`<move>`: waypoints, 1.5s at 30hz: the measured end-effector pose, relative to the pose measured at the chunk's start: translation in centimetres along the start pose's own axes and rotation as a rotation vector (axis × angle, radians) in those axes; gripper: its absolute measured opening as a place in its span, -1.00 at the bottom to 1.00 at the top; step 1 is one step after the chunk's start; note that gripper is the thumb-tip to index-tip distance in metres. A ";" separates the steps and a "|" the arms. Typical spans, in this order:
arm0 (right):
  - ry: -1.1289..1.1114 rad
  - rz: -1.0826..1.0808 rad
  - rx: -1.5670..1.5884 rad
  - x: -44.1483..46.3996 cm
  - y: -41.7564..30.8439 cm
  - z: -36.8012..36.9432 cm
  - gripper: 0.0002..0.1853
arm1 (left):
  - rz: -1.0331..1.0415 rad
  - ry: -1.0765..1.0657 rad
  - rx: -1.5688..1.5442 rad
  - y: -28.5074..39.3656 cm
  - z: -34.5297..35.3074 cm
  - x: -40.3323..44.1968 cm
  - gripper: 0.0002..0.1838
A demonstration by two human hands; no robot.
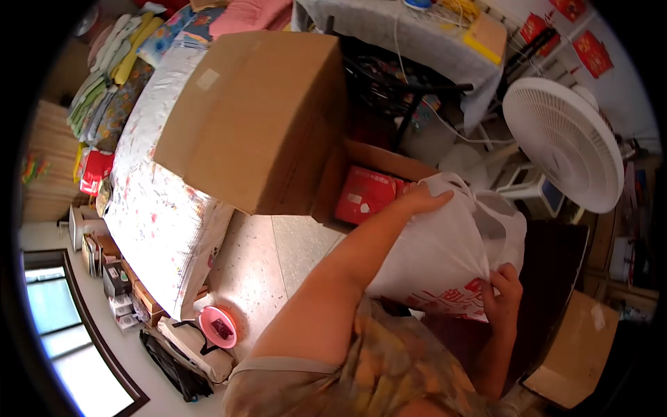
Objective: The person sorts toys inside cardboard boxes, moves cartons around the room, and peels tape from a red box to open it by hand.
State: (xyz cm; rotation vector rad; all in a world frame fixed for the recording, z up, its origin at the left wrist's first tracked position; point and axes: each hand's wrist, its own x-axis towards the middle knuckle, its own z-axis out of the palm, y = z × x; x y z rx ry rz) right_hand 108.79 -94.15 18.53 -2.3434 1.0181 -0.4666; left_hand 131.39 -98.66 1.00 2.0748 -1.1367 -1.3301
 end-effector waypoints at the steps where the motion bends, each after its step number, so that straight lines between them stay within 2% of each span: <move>1: 0.070 0.008 0.012 0.3 -0.4 -0.3 -0.77 | 0.001 0.024 0.001 -0.1 -0.9 0.3 0.02; 3: 0.098 -0.014 0.044 1.2 -0.9 -0.4 -0.75 | -0.191 0.086 -0.343 -0.1 -2.6 1.0 0.04; 7: 0.164 -0.106 0.120 3.8 -1.4 0.1 -0.79 | -0.102 0.146 -0.293 -4.5 -4.7 3.2 0.00; 9: 0.181 -0.119 0.170 5.3 -1.6 1.0 -0.82 | -0.134 0.040 -0.176 -6.9 -5.6 4.2 -0.17; 10: 0.172 -0.155 0.213 6.1 -1.8 1.4 -0.81 | -0.120 0.045 -0.171 -7.2 -6.3 4.4 -0.17; 15: 0.150 -0.211 0.262 8.8 -3.7 2.1 -0.74 | -0.084 -0.006 0.301 -7.3 -10.1 1.5 -0.41; 17: 0.188 -0.297 0.268 9.8 -4.6 1.7 -0.75 | -0.055 0.153 0.042 -5.7 -12.8 -1.1 -0.63; 19: 0.257 -0.302 0.285 10.8 -5.3 1.3 -0.74 | 0.201 0.397 0.194 -7.8 -14.2 -0.8 -0.71; 21: 0.322 -0.320 0.298 12.3 -6.2 0.7 -0.74 | 0.118 0.514 -0.485 -2.2 -16.8 -7.5 -0.75; 23: 0.430 -0.348 0.385 14.0 -7.7 -0.2 -0.73 | 0.176 0.594 -1.000 1.5 -18.1 -11.5 -0.73; 24: 0.434 -0.351 0.380 15.3 -8.6 -0.5 -0.73 | 0.291 0.582 -1.168 1.6 -18.7 -11.6 -0.73; 25: 0.465 -0.413 0.392 16.7 -9.6 -0.8 -0.74 | 0.295 0.579 -1.169 1.9 -18.9 -11.9 -0.73; 27: 0.485 -0.498 0.391 19.7 -11.2 -1.0 -0.75 | 0.445 0.866 -0.973 3.5 -20.0 -12.8 -0.73; 29: 0.483 -0.523 0.376 22.5 -12.7 -0.8 -0.75 | 0.507 0.822 -0.968 4.0 -20.7 -12.5 -0.73; 31: 0.495 -0.535 0.400 25.3 -13.8 -0.2 -0.77 | 0.618 0.972 -1.220 6.0 -20.7 -12.9 -0.73; 34: 0.536 -0.561 0.386 29.2 -15.0 0.4 -0.81 | 0.699 1.059 -1.164 6.4 -21.3 -9.8 -0.83; 35: 0.540 -0.564 0.383 30.6 -14.7 0.7 -0.81 | 0.706 1.058 -1.165 6.3 -21.3 -8.0 -0.83; 37: 0.528 -0.583 0.287 33.7 -13.8 2.1 -0.79 | 0.831 0.719 -1.588 6.4 -21.4 -4.3 -0.81; 38: 0.529 -0.586 0.289 35.1 -13.0 2.8 -0.79 | 0.716 0.677 -1.636 6.9 -21.3 -3.4 -0.78; 39: 0.431 -0.525 0.186 36.3 -12.0 3.5 -0.77 | 0.601 0.634 -1.681 7.3 -21.1 -2.5 -0.75; 40: 0.334 -0.463 0.084 37.2 -11.0 4.4 -0.75 | 0.623 0.508 -1.777 7.1 -21.0 -0.8 -0.71; 41: 0.335 -0.462 0.084 37.8 -9.9 6.2 -0.75 | 0.623 0.507 -1.776 6.7 -20.5 0.5 -0.71; 43: 0.169 -0.293 -0.025 38.1 -8.1 9.5 -0.73 | 0.731 0.265 -1.816 5.7 -19.5 3.3 -0.71; 44: 0.170 -0.290 -0.025 37.2 -8.3 9.7 -0.73 | 0.659 0.111 -1.748 4.1 -18.8 5.6 -0.72; 45: 0.019 -0.275 -0.175 35.9 -8.8 9.8 -0.70 | 0.653 0.107 -1.749 4.7 -18.5 5.6 -0.72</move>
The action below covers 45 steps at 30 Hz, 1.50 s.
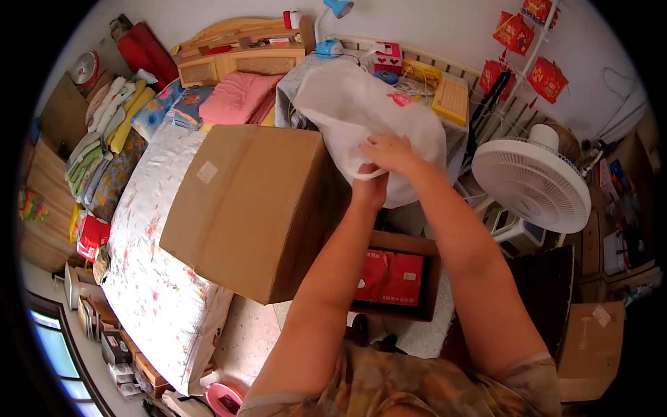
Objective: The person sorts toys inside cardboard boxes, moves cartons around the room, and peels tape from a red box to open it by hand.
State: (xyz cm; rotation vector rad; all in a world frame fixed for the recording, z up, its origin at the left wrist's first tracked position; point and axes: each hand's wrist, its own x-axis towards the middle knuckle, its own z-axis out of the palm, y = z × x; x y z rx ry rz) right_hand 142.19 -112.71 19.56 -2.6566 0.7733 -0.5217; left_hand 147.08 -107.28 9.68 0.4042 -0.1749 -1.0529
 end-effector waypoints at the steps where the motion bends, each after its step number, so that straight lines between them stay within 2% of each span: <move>1: -0.091 0.008 -0.062 -0.3 0.3 0.5 -0.69 | -0.025 -0.008 0.028 -0.8 0.7 0.0 -0.71; 2: -0.182 0.010 -0.125 -0.6 0.7 1.0 -0.67 | -0.053 -0.014 0.055 -1.1 1.3 -0.3 -0.70; 4: -0.164 0.075 0.159 -0.7 2.8 3.5 -0.67 | -0.051 0.077 0.095 -1.5 1.0 -0.4 -0.69; 5: -0.141 -0.098 0.105 -1.1 3.4 3.4 -0.72 | -0.066 0.078 0.105 -1.4 0.4 0.0 -0.69; 6: -0.146 -0.077 0.110 -1.4 3.7 3.6 -0.72 | -0.084 0.080 0.117 -1.3 -0.4 0.4 -0.69; 7: 0.050 -0.129 0.201 -1.7 4.0 4.1 -0.74 | -0.106 0.055 0.120 -1.1 -1.2 0.9 -0.69; 8: 0.242 -0.170 0.288 -2.4 4.4 4.5 -0.77 | -0.082 0.153 0.153 -0.7 -0.3 0.6 -0.68; 9: 0.224 -0.189 0.364 -3.0 4.6 4.0 -0.78 | -0.074 0.102 0.179 -0.4 -0.6 0.9 -0.69; 10: 0.405 -0.224 0.372 -4.1 4.9 4.7 -0.77 | -0.059 0.095 0.208 0.3 0.1 0.5 -0.69; 12: 0.400 -0.202 0.389 -6.4 5.1 3.4 -0.75 | -0.093 0.008 0.239 0.9 -2.7 1.7 -0.72; 14: 0.402 -0.083 0.433 -10.0 5.3 2.4 -0.77 | -0.174 0.121 0.346 2.7 -0.6 -0.4 -0.72; 17: 0.325 0.079 0.470 -16.6 7.8 3.1 -0.77 | -0.162 0.088 0.467 3.5 -2.0 -3.6 -0.64; 20: 0.064 0.358 0.354 -26.0 11.6 6.3 -0.76 | -0.236 0.136 0.557 3.4 -6.3 -7.8 -0.67; 23: -0.261 0.596 0.203 -35.6 12.3 7.9 -0.74 | -0.385 0.304 0.684 2.6 -10.8 -14.2 -0.71; 26: -0.568 0.684 0.152 -45.1 12.5 10.1 -0.67 | -0.571 0.437 0.921 2.4 -15.8 -21.0 -0.72; 29: -0.832 0.776 0.180 -49.7 10.4 9.8 -0.62 | -0.761 0.581 1.032 2.1 -19.4 -27.0 -0.72; 33: -0.876 0.849 0.236 -52.0 10.1 10.2 -0.62 | -0.984 0.681 1.126 1.6 -19.7 -31.3 -0.72; 34: -0.885 0.843 0.234 -52.3 10.5 10.6 -0.62 | -0.983 0.691 1.119 1.3 -20.1 -31.9 -0.72; 37: -0.730 0.794 0.243 -50.6 11.4 11.0 -0.65 | -0.956 0.659 1.177 0.6 -21.3 -32.8 -0.71; 45: -0.634 0.661 0.296 -45.4 13.2 13.4 -0.68 | -0.843 0.642 1.119 -2.5 -20.3 -33.8 -0.75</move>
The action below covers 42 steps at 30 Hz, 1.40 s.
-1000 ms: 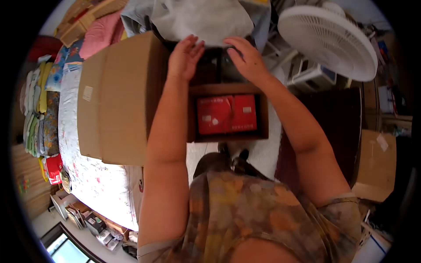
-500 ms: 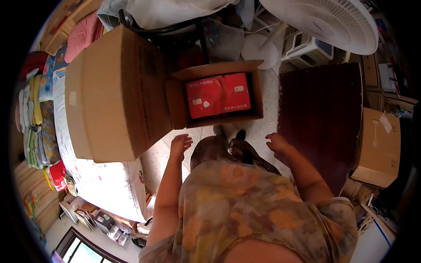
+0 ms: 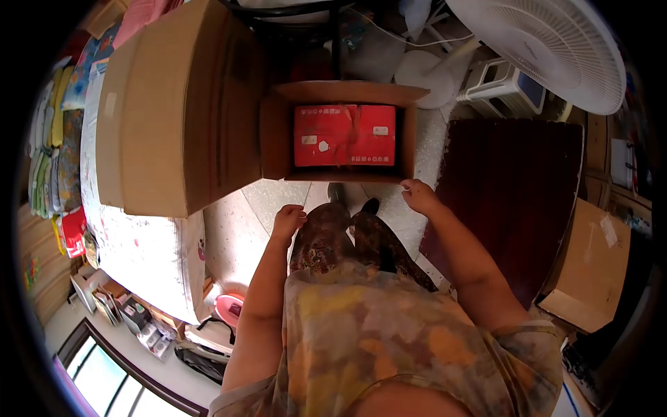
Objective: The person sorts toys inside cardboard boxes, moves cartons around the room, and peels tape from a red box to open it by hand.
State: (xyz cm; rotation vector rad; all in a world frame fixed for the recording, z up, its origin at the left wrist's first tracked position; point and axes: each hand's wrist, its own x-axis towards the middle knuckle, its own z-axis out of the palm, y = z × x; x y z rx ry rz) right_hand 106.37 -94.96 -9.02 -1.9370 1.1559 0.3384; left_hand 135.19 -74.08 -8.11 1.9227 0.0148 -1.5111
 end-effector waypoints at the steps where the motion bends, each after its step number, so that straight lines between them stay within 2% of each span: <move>1: 0.002 -0.038 0.014 0.4 -0.4 0.2 -0.69 | 0.015 -0.003 -0.004 -0.5 0.4 0.0 -0.76; 8: -0.116 -0.104 0.012 1.4 -1.2 3.1 -0.70 | -0.044 -0.022 0.028 -4.8 1.5 -1.0 -0.76; 11: -0.237 -0.102 -0.069 1.5 -1.1 4.2 -0.68 | -0.055 0.002 -0.007 -6.8 1.5 -1.2 -0.76; 19: -0.156 -0.223 -0.130 3.2 0.5 6.5 -0.73 | -0.105 0.014 0.037 -8.2 1.4 -1.2 -0.76; 31: -0.158 -0.113 -0.087 4.6 -1.1 5.8 -0.74 | -0.121 -0.020 0.073 -7.8 1.4 0.7 -0.75; 35: -0.087 -0.095 -0.059 4.0 0.0 6.9 -0.75 | -0.110 -0.022 0.057 -6.1 1.3 1.0 -0.75; 42: -0.088 0.003 0.036 5.3 1.8 8.8 -0.76 | -0.072 -0.058 0.030 -5.4 1.0 3.4 -0.76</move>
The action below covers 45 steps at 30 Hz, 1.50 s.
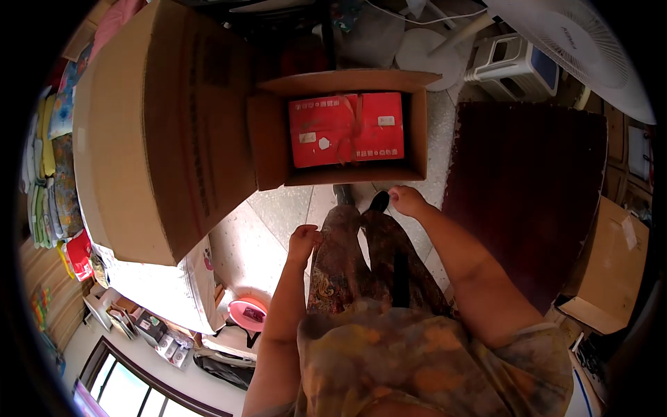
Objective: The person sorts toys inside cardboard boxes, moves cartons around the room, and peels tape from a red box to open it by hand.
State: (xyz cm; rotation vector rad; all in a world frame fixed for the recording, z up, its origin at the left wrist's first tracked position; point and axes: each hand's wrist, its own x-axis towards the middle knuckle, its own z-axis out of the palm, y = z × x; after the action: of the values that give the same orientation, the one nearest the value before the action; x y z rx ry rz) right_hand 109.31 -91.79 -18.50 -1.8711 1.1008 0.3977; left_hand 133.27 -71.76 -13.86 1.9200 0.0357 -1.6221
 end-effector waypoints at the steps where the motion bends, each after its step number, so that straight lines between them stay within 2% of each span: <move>1: -0.032 0.034 0.065 0.3 0.1 0.0 -0.76 | 0.023 -0.001 0.017 -0.1 0.2 0.3 -0.77; 5: -0.086 0.127 0.179 3.2 -0.3 0.0 -0.75 | 0.050 -0.033 0.021 -0.2 1.7 0.7 -0.79; 7: 0.032 0.026 0.211 5.0 0.3 0.9 -0.76 | 0.129 -0.022 0.183 -4.3 1.6 2.7 -0.79; 8: 0.157 -0.052 0.151 5.7 0.2 1.0 -0.80 | 0.095 -0.036 0.208 -3.9 2.0 2.2 -0.78; 9: 0.156 -0.064 0.140 6.5 -0.3 0.5 -0.80 | 0.058 -0.050 0.233 -3.6 2.3 1.6 -0.77; 10: 0.086 0.005 0.151 7.1 -0.8 0.0 -0.79 | 0.091 -0.042 0.227 -7.8 1.9 3.3 -0.74; 11: 0.014 0.078 0.162 7.8 -1.1 0.0 -0.77 | 0.115 0.099 0.410 -3.7 3.4 0.5 -0.74; 13: 0.035 0.090 0.174 9.7 -0.6 1.1 -0.72 | 0.130 0.110 0.409 -9.1 3.5 2.0 -0.73; 16: 0.074 0.109 0.129 13.4 0.5 2.9 -0.66 | 0.058 0.014 0.420 -11.8 3.9 1.8 -0.73; 18: 0.085 -0.127 0.333 15.8 1.3 4.0 -0.65 | -0.010 -0.007 0.442 -11.1 4.4 0.7 -0.73; 20: 0.071 -0.055 0.232 18.1 1.2 4.7 -0.64 | -0.073 -0.027 0.467 -11.5 4.8 0.5 -0.73; 21: 0.059 0.011 0.130 19.1 1.0 5.1 -0.63 | -0.020 0.004 0.428 -12.4 4.8 0.4 -0.73; 23: 0.082 0.067 0.215 21.1 0.9 6.3 -0.58 | 0.027 0.033 0.397 -14.1 4.6 0.5 -0.73; 25: 0.101 0.123 0.303 23.2 1.9 8.0 -0.53 | -0.092 0.025 0.382 -15.5 4.1 0.6 -0.72; 27: 0.351 -0.080 0.224 25.5 3.8 10.4 -0.48 | -0.048 0.089 0.343 -16.4 4.1 0.3 -0.71; 29: 0.383 -0.068 0.279 26.7 4.3 10.9 -0.48 | -0.146 0.076 0.285 -16.9 4.0 0.5 -0.73; 31: 0.417 -0.060 0.335 27.0 3.9 10.9 -0.47 | -0.140 0.069 0.281 -16.8 4.0 0.4 -0.74; 33: 0.172 0.281 0.758 26.0 2.1 9.3 -0.34 | -0.136 0.066 0.277 -16.7 4.1 0.3 -0.76; 34: 0.171 0.283 0.759 26.3 2.7 9.8 -0.34 | -0.177 0.064 0.226 -16.7 4.2 0.3 -0.77; 36: 0.111 0.289 0.436 27.0 3.8 10.4 -0.40 | -0.218 0.062 0.177 -17.2 4.2 0.4 -0.79; 37: 0.110 0.292 0.437 27.6 4.5 10.4 -0.40 | -0.200 0.067 0.183 -17.9 4.1 0.5 -0.79; 39: -0.195 0.241 0.148 27.6 4.1 8.9 -0.50 | -0.188 0.067 0.192 -17.8 4.0 0.4 -0.80; 40: -0.196 0.244 0.149 27.1 3.6 8.4 -0.50 | -0.209 0.068 0.169 -17.2 4.0 0.4 -0.80; 42: 0.038 -0.044 -0.472 25.6 2.0 8.1 -0.59 | -0.212 0.086 0.189 -16.9 4.1 0.5 -0.80; 45: 0.134 -0.113 -0.403 24.2 1.2 9.3 -0.57 | -0.214 0.088 0.176 -17.9 3.9 0.8 -0.80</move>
State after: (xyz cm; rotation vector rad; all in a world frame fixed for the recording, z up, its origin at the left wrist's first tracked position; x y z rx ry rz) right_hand 123.14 -97.19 -39.82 -2.3319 1.0527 0.4600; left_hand 122.86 -59.38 -22.53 2.1848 0.1429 -1.7272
